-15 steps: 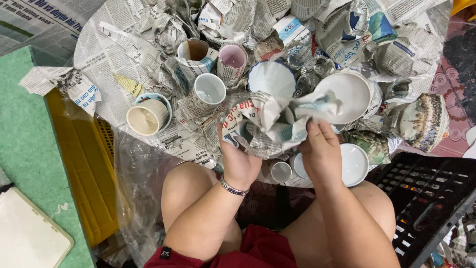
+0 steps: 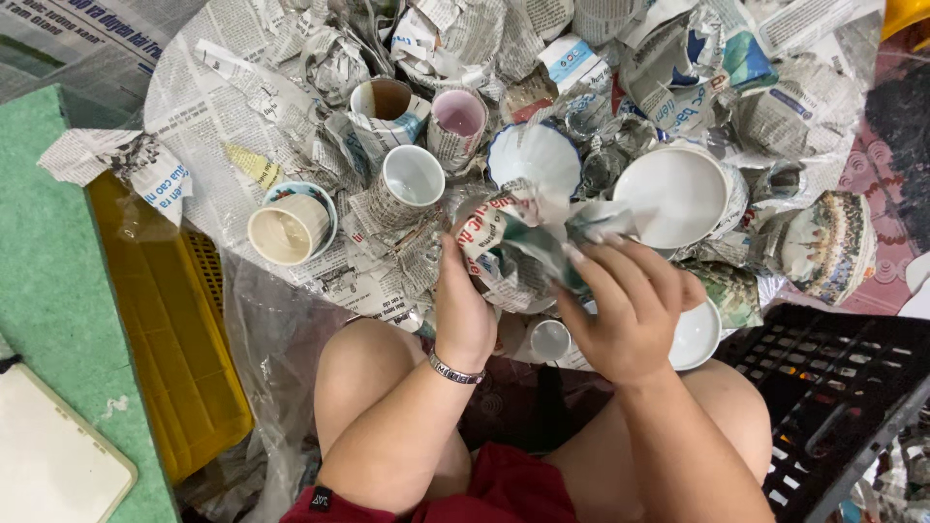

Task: The person sits cross-legged and repeatedly folds newspaper sheets to wrap small ceramic bowls and cups. They pick up each item, fold the paper around it, and place the wrapped item back into a pile of already wrapped dishes.

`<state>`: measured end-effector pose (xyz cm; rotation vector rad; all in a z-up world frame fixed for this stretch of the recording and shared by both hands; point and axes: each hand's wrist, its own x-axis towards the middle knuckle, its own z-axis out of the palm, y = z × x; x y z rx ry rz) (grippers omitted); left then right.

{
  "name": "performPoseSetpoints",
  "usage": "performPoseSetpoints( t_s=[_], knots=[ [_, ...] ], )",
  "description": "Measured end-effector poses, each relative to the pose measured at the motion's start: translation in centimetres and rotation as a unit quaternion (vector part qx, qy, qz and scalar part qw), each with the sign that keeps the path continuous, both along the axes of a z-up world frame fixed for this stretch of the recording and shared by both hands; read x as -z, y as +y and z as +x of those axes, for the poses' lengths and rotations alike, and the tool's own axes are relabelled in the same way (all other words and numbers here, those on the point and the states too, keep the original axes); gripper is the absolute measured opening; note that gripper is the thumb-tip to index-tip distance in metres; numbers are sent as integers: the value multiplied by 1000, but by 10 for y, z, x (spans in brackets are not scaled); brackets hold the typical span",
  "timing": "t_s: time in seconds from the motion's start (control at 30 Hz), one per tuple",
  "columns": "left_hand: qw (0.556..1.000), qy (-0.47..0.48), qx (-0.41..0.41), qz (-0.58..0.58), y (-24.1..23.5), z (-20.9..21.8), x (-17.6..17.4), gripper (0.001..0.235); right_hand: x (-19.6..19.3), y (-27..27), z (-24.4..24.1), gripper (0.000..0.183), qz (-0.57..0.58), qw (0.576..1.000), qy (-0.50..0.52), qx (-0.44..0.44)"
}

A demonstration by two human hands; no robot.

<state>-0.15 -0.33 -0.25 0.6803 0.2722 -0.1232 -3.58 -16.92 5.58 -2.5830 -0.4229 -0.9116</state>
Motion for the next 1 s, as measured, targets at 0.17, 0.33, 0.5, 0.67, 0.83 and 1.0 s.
performPoseSetpoints(
  t_s=[0.17, 0.33, 0.5, 0.67, 0.83, 1.0],
  knots=[
    [1000, -5, -2, -23, 3, 4, 2, 57, -6, -15, 4, 28, -4, 999, 28, 32],
    [997, 12, -51, -65, 12, 10, 0, 56, -17, -37, 9, 23, 45, 992, 55, -100],
    [989, 8, -121, -80, 19, 19, -7, 54, -30, -48, 14, 20, 73, 965, 103, -232],
    [985, 18, -149, -83, 27, 17, -7, 53, -26, -46, 17, 26, 101, 952, 141, -253],
    [987, -37, -138, -70, 29, 14, -1, 55, -25, -38, 21, 36, 134, 952, 222, -161],
    [995, -22, -79, -48, 24, 8, 6, 55, -18, -26, 18, 33, 62, 955, 275, -89]
  ],
)
